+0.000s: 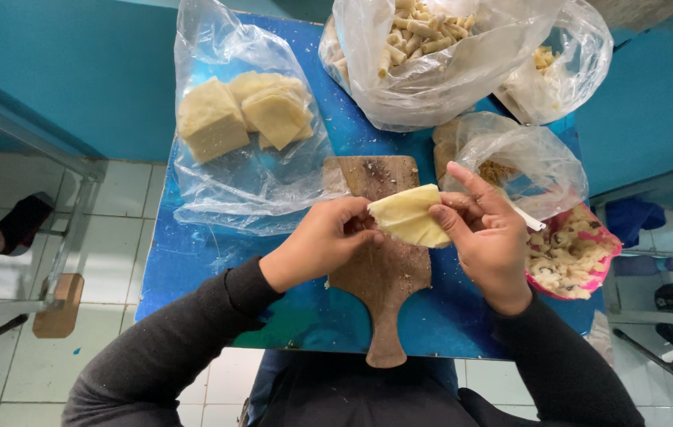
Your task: The person sits at a blue table folding filled pastries. They take a triangular dough wrapper, spoon filling from a pink bowl onto it, fold the wrapper over the filling and press the edges closed, then place the finished pastry on a growing pile of folded wrappers.
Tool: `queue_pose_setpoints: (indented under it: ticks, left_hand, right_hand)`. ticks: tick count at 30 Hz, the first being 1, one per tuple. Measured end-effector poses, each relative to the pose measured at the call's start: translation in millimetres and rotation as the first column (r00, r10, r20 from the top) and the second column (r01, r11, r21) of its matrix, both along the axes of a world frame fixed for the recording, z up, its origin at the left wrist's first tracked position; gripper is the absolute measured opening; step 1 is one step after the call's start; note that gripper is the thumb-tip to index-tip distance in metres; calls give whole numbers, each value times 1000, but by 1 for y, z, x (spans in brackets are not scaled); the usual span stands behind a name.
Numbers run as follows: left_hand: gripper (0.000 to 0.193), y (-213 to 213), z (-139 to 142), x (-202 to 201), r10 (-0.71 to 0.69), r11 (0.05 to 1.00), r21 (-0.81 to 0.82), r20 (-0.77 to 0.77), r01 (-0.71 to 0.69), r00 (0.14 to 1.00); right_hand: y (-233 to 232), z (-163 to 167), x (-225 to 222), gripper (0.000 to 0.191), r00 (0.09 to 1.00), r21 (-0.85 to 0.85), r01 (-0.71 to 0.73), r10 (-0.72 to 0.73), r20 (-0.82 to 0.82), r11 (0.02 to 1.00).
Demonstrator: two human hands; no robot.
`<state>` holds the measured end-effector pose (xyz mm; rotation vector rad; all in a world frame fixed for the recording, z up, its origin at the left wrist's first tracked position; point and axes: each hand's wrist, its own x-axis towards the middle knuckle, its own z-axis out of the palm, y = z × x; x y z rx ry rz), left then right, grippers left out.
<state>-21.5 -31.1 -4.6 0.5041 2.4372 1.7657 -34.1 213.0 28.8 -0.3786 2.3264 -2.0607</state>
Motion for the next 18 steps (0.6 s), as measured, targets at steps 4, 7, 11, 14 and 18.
queue_pose_setpoints:
  ticks: [4,7,11,14,18]
  left_hand:
    - [22,-2,2,1,75,993,-66,-238,-93,968]
    - [16,-3,1,1,122,992,-1,-329,-129,936]
    - [15,-6,-6,-5,121,976,185,-26,-114,992]
    - [19,-5,-14,-15,91,914,372,201,-162,975]
    - [27,-8,-20,-21,10,780,595,299,-194,954]
  right_hand:
    - [5,8,-2,59,983,-94,-30,47,179,995]
    - [12,14,-10,58,935,-237,-19,102,340,971]
    - [21,18,-12,55,912,-298,-38,155,380,954]
    - [23,19,-6,54,908,-261,-96,192,372,961]
    - [13,17,4,50,881,-63,-256,259,396,965]
